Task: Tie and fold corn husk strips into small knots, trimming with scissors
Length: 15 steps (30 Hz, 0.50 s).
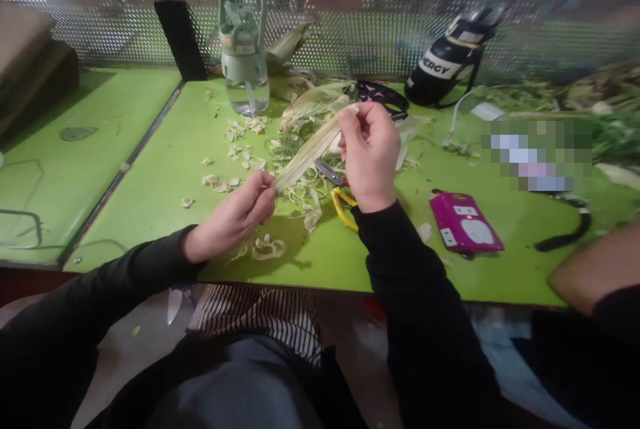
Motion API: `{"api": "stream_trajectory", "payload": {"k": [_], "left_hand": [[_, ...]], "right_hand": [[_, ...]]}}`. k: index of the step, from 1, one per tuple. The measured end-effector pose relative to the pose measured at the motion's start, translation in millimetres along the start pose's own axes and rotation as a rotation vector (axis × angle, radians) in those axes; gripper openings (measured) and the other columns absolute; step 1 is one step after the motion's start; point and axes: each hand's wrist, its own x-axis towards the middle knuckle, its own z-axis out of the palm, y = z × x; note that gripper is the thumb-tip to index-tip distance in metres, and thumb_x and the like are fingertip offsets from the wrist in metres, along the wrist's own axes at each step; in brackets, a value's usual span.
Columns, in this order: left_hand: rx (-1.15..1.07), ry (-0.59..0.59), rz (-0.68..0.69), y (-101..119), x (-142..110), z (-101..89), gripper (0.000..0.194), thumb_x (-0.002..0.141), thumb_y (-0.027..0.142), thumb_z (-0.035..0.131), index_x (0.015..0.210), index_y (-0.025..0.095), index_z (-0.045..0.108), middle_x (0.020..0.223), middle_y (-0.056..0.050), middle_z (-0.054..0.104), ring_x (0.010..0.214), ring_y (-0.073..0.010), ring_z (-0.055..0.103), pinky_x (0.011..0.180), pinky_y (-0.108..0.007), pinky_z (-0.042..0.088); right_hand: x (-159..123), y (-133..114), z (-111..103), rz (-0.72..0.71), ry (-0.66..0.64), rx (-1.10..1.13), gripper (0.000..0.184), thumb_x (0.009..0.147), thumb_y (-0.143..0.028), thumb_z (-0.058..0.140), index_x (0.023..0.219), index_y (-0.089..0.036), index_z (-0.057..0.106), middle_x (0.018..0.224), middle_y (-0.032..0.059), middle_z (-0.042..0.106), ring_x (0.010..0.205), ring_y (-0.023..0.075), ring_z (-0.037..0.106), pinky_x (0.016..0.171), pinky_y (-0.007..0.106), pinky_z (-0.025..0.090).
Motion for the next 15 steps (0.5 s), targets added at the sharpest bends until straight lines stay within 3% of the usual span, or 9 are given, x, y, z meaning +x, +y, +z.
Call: {"api": "stream_trajectory", "payload": {"k": [3, 7, 9, 11, 15], "left_hand": [[-0.057, 0.064, -0.004, -7, -2, 3.6, 0.011, 0.103, 0.031, 0.036, 0.103, 0.021, 0.041, 0.066, 0.007, 0.036, 0.056, -0.0104, 0.034, 0.055, -0.027, 0.032], [-0.116, 0.065, -0.053, -6, -3, 3.2, 0.020, 0.104, 0.028, 0.037, 0.121, 0.019, 0.039, 0.066, 0.007, 0.037, 0.057, -0.0111, 0.037, 0.055, -0.026, 0.034], [-0.162, 0.000, -0.084, -3, -2, 1.7, 0.014, 0.104, 0.026, 0.037, 0.109, 0.018, 0.046, 0.066, 0.006, 0.037, 0.058, -0.0104, 0.038, 0.055, -0.025, 0.035], [-0.237, -0.093, -0.131, 1, -1, 0.1, 0.020, 0.104, 0.025, 0.034, 0.093, 0.017, 0.048, 0.065, 0.006, 0.035, 0.056, -0.0093, 0.036, 0.053, -0.024, 0.036], [-0.354, -0.180, -0.210, 3, 0, -3.8, 0.025, 0.104, 0.024, 0.035, 0.085, 0.017, 0.049, 0.069, 0.003, 0.047, 0.062, -0.0081, 0.050, 0.065, -0.022, 0.047]], "right_hand": [[0, 3, 0, 0.015, 0.003, -0.010, 0.029, 0.086, -0.049, 0.070, 0.080, -0.023, 0.058, 0.062, -0.0051, 0.049, 0.047, 0.0075, 0.045, 0.038, 0.022, 0.033], [2, 8, -1, 0.043, 0.004, -0.053, 0.033, 0.086, -0.055, 0.069, 0.081, -0.024, 0.058, 0.066, -0.0029, 0.054, 0.050, 0.0098, 0.050, 0.039, 0.024, 0.035], [3, 11, -1, 0.040, -0.011, -0.098, 0.033, 0.087, -0.057, 0.065, 0.083, -0.025, 0.058, 0.069, -0.0013, 0.057, 0.053, 0.0115, 0.054, 0.041, 0.025, 0.038], [3, 14, -2, 0.039, -0.022, -0.127, 0.034, 0.089, -0.059, 0.063, 0.084, -0.025, 0.059, 0.071, -0.0003, 0.059, 0.055, 0.0126, 0.056, 0.043, 0.026, 0.040], [3, 12, -1, 0.028, -0.016, -0.100, 0.033, 0.088, -0.057, 0.065, 0.084, -0.025, 0.060, 0.069, -0.0016, 0.059, 0.053, 0.0114, 0.055, 0.044, 0.025, 0.040]]}}
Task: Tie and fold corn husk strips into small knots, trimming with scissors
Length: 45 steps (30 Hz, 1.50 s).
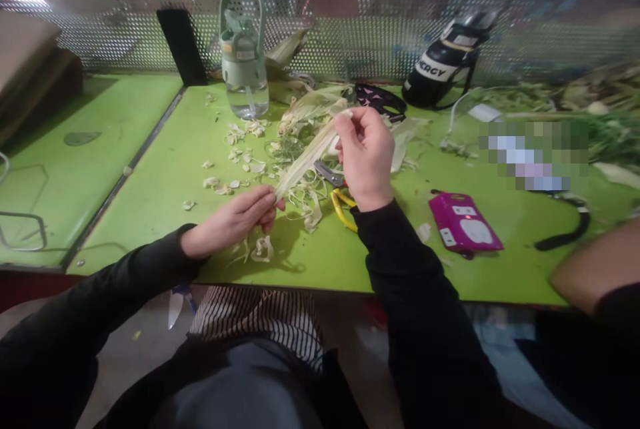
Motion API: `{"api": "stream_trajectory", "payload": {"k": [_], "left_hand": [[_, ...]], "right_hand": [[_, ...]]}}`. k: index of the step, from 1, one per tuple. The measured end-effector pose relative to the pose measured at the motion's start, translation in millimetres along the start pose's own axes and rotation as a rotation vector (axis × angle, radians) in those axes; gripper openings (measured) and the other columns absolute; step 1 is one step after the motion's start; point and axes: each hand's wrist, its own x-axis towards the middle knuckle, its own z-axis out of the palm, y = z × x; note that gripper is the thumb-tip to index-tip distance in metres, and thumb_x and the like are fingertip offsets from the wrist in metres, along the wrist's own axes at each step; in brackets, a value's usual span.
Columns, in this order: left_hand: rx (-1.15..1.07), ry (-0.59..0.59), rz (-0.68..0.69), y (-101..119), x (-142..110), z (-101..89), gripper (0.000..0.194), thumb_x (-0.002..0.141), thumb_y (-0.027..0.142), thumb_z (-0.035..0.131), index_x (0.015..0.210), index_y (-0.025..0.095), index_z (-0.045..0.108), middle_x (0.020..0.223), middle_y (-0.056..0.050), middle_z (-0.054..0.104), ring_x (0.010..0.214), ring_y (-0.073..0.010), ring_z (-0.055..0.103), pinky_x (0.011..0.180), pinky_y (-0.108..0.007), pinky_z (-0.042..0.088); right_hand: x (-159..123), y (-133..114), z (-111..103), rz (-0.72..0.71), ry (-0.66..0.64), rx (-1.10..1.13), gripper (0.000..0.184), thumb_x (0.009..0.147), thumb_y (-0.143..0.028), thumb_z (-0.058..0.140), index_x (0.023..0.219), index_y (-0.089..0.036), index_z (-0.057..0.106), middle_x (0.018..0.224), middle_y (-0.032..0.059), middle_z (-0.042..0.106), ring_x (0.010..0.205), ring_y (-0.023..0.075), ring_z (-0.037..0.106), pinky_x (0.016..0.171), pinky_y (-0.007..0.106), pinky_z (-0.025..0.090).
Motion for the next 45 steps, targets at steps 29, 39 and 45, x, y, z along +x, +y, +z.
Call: {"api": "stream_trajectory", "payload": {"k": [29, 39, 45], "left_hand": [[0.021, -0.154, -0.172, 12, 1, 2.5, 0.020, 0.101, 0.024, 0.048, 0.090, 0.013, 0.062, 0.075, 0.002, 0.057, 0.061, -0.0055, 0.056, 0.059, -0.018, 0.048], [-0.244, -0.039, -0.175, 18, -10, -21.3, 0.019, 0.098, 0.022, 0.054, 0.085, 0.012, 0.064, 0.069, 0.002, 0.053, 0.056, -0.0038, 0.047, 0.052, -0.014, 0.039], [-0.227, 0.185, -0.112, 35, -6, -43.5, 0.027, 0.101, 0.018, 0.047, 0.079, 0.012, 0.062, 0.068, 0.002, 0.047, 0.054, -0.0046, 0.040, 0.049, -0.013, 0.034]], "right_hand": [[-5, -26, -1, 0.030, -0.015, 0.168, 0.032, 0.083, -0.053, 0.071, 0.080, -0.025, 0.057, 0.065, -0.0051, 0.050, 0.046, 0.0076, 0.040, 0.038, 0.024, 0.032], [1, 0, 9, 0.166, -0.062, 0.195, 0.033, 0.083, -0.054, 0.072, 0.082, -0.024, 0.058, 0.067, -0.0051, 0.051, 0.052, 0.0081, 0.049, 0.040, 0.020, 0.040], [10, 1, 13, 0.262, -0.178, 0.163, 0.027, 0.084, -0.048, 0.074, 0.086, -0.023, 0.065, 0.082, -0.0001, 0.064, 0.062, 0.0103, 0.058, 0.043, 0.021, 0.043]]}}
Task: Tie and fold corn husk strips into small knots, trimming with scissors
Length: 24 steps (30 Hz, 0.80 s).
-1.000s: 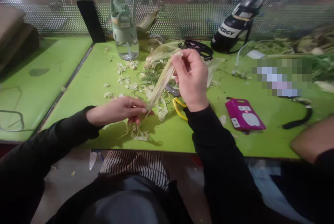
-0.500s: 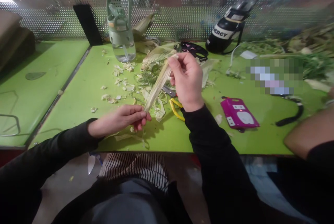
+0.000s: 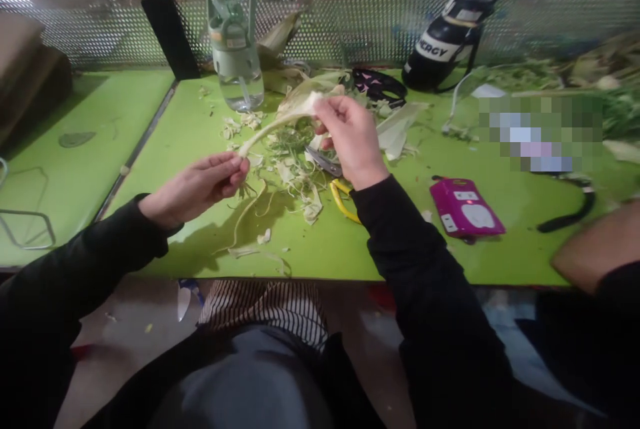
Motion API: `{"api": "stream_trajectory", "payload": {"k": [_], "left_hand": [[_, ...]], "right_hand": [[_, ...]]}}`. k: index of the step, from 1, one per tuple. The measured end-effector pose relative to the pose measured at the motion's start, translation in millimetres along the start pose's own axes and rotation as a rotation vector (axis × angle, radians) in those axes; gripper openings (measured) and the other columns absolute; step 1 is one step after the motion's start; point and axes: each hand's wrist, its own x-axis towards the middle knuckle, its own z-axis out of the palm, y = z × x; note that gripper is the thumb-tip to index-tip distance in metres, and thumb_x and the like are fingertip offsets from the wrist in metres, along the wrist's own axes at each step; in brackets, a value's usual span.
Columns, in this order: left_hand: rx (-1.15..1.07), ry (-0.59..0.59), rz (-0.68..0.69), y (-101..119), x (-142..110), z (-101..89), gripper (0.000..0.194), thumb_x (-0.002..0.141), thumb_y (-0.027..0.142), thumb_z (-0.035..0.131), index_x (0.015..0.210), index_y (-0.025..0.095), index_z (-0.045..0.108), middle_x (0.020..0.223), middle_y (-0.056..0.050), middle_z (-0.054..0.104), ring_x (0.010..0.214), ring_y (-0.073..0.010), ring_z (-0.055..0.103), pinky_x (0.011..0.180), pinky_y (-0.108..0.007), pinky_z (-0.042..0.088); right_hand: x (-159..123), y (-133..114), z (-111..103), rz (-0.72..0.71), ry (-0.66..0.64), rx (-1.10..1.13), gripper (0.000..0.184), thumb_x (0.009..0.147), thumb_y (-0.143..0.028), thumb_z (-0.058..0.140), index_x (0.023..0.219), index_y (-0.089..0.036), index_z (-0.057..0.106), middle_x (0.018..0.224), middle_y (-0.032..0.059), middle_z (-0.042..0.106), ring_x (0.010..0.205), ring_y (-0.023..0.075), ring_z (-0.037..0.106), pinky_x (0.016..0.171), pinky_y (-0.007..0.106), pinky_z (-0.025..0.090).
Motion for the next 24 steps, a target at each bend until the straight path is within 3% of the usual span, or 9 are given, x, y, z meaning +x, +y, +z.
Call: {"api": "stream_trajectory", "payload": {"k": [7, 12, 14, 17, 20, 24], "left_hand": [[-0.086, 0.143, 0.068, 17, 4, -16.4, 0.030, 0.101, 0.012, 0.042, 0.076, 0.013, 0.059, 0.065, 0.003, 0.046, 0.051, -0.0034, 0.040, 0.046, -0.012, 0.034], [-0.126, 0.215, 0.081, 30, 5, -19.8, 0.033, 0.104, 0.013, 0.037, 0.077, 0.014, 0.057, 0.066, 0.003, 0.046, 0.051, -0.0022, 0.041, 0.047, -0.010, 0.035], [-0.137, 0.214, 0.093, 31, 7, -23.0, 0.032, 0.104, 0.013, 0.037, 0.078, 0.014, 0.056, 0.066, 0.003, 0.046, 0.051, -0.0020, 0.042, 0.048, -0.010, 0.036], [-0.152, 0.168, 0.107, 28, 11, -30.7, 0.030, 0.103, 0.013, 0.037, 0.080, 0.013, 0.057, 0.068, 0.003, 0.046, 0.051, -0.0022, 0.043, 0.046, -0.012, 0.035], [-0.169, 0.122, 0.114, 20, 16, -38.8, 0.027, 0.103, 0.014, 0.039, 0.083, 0.013, 0.057, 0.070, 0.003, 0.048, 0.052, -0.0026, 0.044, 0.045, -0.013, 0.034], [-0.230, 0.126, 0.125, 11, 20, -43.5, 0.026, 0.103, 0.015, 0.040, 0.084, 0.013, 0.056, 0.070, 0.004, 0.048, 0.050, -0.0023, 0.042, 0.043, -0.013, 0.030]], "right_hand": [[-19, -13, -12, 0.047, -0.160, -0.231, 0.017, 0.082, -0.037, 0.076, 0.078, -0.022, 0.068, 0.072, 0.0002, 0.067, 0.053, 0.0113, 0.051, 0.048, 0.027, 0.041], [-56, -24, -7, 0.007, -0.543, -0.705, 0.026, 0.084, -0.048, 0.071, 0.082, -0.022, 0.070, 0.080, 0.0045, 0.070, 0.065, 0.0187, 0.060, 0.060, 0.034, 0.046], [-68, -25, -1, -0.038, -0.636, -0.873, 0.026, 0.083, -0.046, 0.073, 0.088, -0.021, 0.069, 0.088, 0.0075, 0.070, 0.074, 0.0231, 0.063, 0.065, 0.036, 0.047], [-73, -22, 5, -0.104, -0.667, -0.958, 0.016, 0.091, -0.035, 0.062, 0.086, -0.021, 0.066, 0.097, 0.0098, 0.067, 0.084, 0.0259, 0.065, 0.072, 0.038, 0.048], [-64, -21, 0, -0.108, -0.669, -0.991, 0.017, 0.092, -0.027, 0.056, 0.079, -0.020, 0.064, 0.089, 0.0080, 0.065, 0.076, 0.0229, 0.061, 0.069, 0.038, 0.046], [-48, -25, -10, -0.190, -0.468, -1.135, 0.015, 0.091, -0.027, 0.058, 0.090, -0.018, 0.069, 0.093, 0.0112, 0.064, 0.080, 0.0264, 0.060, 0.069, 0.040, 0.045]]}}
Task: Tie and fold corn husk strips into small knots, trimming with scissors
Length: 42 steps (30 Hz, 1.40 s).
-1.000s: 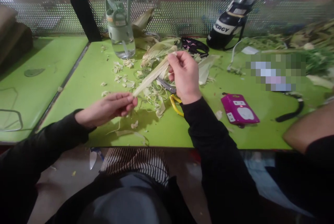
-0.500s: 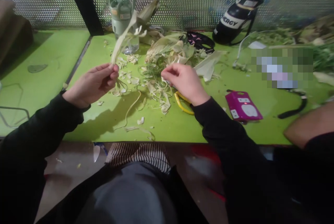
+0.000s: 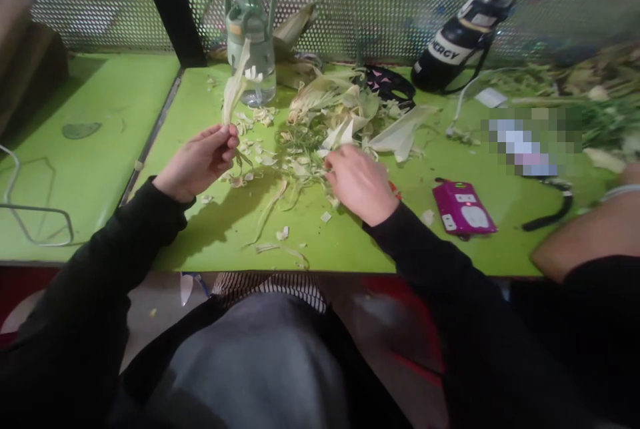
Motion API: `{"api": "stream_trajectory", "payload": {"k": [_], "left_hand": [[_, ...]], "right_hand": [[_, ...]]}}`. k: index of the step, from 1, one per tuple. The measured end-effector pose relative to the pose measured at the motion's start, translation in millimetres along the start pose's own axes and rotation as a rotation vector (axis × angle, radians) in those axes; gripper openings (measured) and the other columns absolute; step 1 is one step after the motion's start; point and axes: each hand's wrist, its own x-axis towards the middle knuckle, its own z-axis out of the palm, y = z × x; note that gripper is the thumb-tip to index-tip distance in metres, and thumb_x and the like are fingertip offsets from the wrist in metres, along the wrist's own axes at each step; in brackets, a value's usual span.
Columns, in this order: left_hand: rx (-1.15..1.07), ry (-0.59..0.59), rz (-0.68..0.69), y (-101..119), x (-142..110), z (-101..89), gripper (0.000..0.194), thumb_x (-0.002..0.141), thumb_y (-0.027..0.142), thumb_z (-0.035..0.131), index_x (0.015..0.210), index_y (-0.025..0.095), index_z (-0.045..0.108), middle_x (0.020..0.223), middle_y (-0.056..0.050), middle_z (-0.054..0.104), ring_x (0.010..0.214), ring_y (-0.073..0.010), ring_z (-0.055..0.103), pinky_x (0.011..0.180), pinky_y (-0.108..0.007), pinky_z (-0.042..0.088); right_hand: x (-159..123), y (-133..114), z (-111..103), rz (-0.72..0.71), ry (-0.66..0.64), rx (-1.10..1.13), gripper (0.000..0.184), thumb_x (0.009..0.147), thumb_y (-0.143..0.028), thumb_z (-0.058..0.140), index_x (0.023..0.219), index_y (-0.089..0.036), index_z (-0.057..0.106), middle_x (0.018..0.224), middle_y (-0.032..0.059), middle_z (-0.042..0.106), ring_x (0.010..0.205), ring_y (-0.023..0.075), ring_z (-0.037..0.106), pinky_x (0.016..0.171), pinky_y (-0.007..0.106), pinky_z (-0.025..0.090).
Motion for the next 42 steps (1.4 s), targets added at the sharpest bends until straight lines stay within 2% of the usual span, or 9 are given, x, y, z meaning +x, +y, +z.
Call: {"api": "stream_trajectory", "payload": {"k": [3, 7, 14, 20, 24, 29, 34, 38, 42], "left_hand": [[-0.016, -0.024, -0.018, -4, -1, -0.4, 0.027, 0.104, 0.015, 0.039, 0.083, 0.013, 0.056, 0.070, 0.004, 0.049, 0.049, -0.0020, 0.041, 0.042, -0.013, 0.029], [-0.021, -0.078, -0.042, -8, -1, -2.4, 0.029, 0.104, 0.014, 0.037, 0.082, 0.013, 0.055, 0.068, 0.004, 0.049, 0.047, -0.0015, 0.040, 0.040, -0.012, 0.027], [-0.054, -0.089, -0.091, -13, 7, -8.9, 0.030, 0.105, 0.014, 0.038, 0.079, 0.013, 0.053, 0.064, 0.005, 0.048, 0.043, -0.0006, 0.037, 0.037, -0.012, 0.022], [-0.064, -0.103, -0.071, -16, 11, -11.6, 0.029, 0.104, 0.013, 0.038, 0.080, 0.013, 0.054, 0.065, 0.005, 0.048, 0.044, -0.0007, 0.038, 0.037, -0.012, 0.023], [-0.024, -0.124, -0.050, -17, 7, -9.0, 0.029, 0.104, 0.013, 0.039, 0.080, 0.012, 0.055, 0.073, 0.002, 0.057, 0.046, -0.0003, 0.039, 0.038, -0.012, 0.023], [0.066, -0.291, -0.023, -18, -2, -2.0, 0.024, 0.102, 0.017, 0.047, 0.083, 0.014, 0.060, 0.078, 0.000, 0.060, 0.054, -0.0022, 0.048, 0.041, -0.013, 0.025], [0.062, -0.344, -0.067, -15, -2, -5.4, 0.026, 0.101, 0.014, 0.045, 0.080, 0.012, 0.060, 0.071, 0.001, 0.052, 0.051, -0.0037, 0.042, 0.042, -0.014, 0.027], [0.011, -0.277, -0.045, -9, 3, -14.1, 0.026, 0.102, 0.014, 0.043, 0.082, 0.011, 0.060, 0.073, 0.001, 0.049, 0.052, -0.0033, 0.038, 0.041, -0.014, 0.023], [0.104, -0.137, -0.051, -1, 7, -12.7, 0.028, 0.102, 0.015, 0.044, 0.081, 0.012, 0.063, 0.073, 0.001, 0.050, 0.053, -0.0049, 0.037, 0.045, -0.017, 0.026]], "right_hand": [[10, -5, 2, -0.049, -0.026, 0.050, 0.024, 0.093, -0.038, 0.058, 0.102, -0.019, 0.070, 0.104, 0.0131, 0.064, 0.087, 0.0269, 0.060, 0.072, 0.039, 0.045], [28, -22, 9, -0.079, -0.255, 0.154, 0.021, 0.091, -0.035, 0.060, 0.082, -0.018, 0.068, 0.090, 0.0085, 0.065, 0.080, 0.0214, 0.058, 0.074, 0.034, 0.042], [39, -31, -19, 0.152, -0.096, 0.313, 0.010, 0.084, -0.025, 0.063, 0.076, -0.019, 0.061, 0.073, 0.0015, 0.063, 0.067, 0.0163, 0.053, 0.068, 0.031, 0.039], [35, -42, -29, 0.284, -0.044, 0.830, 0.017, 0.089, -0.014, 0.058, 0.076, -0.021, 0.051, 0.069, -0.0016, 0.061, 0.051, 0.0081, 0.044, 0.046, 0.022, 0.031], [35, -50, -35, 0.197, -0.092, 0.962, 0.016, 0.088, -0.010, 0.061, 0.077, -0.020, 0.054, 0.068, -0.0017, 0.063, 0.048, 0.0055, 0.044, 0.040, 0.019, 0.029], [44, -69, -29, 0.037, -0.294, 0.959, 0.014, 0.088, -0.010, 0.064, 0.080, -0.019, 0.057, 0.067, -0.0003, 0.067, 0.048, 0.0068, 0.051, 0.041, 0.020, 0.034], [54, -60, -31, 0.043, -0.049, 1.023, 0.017, 0.087, -0.006, 0.061, 0.084, -0.021, 0.054, 0.066, -0.0030, 0.063, 0.050, 0.0072, 0.048, 0.043, 0.021, 0.034], [52, -31, -55, 0.055, 0.202, 1.007, 0.017, 0.087, -0.006, 0.060, 0.085, -0.022, 0.054, 0.070, -0.0038, 0.061, 0.066, 0.0099, 0.057, 0.062, 0.024, 0.047], [44, -20, -72, 0.027, 0.127, 1.030, 0.016, 0.090, -0.007, 0.056, 0.089, -0.022, 0.054, 0.072, -0.0037, 0.059, 0.068, 0.0100, 0.059, 0.067, 0.026, 0.050]]}}
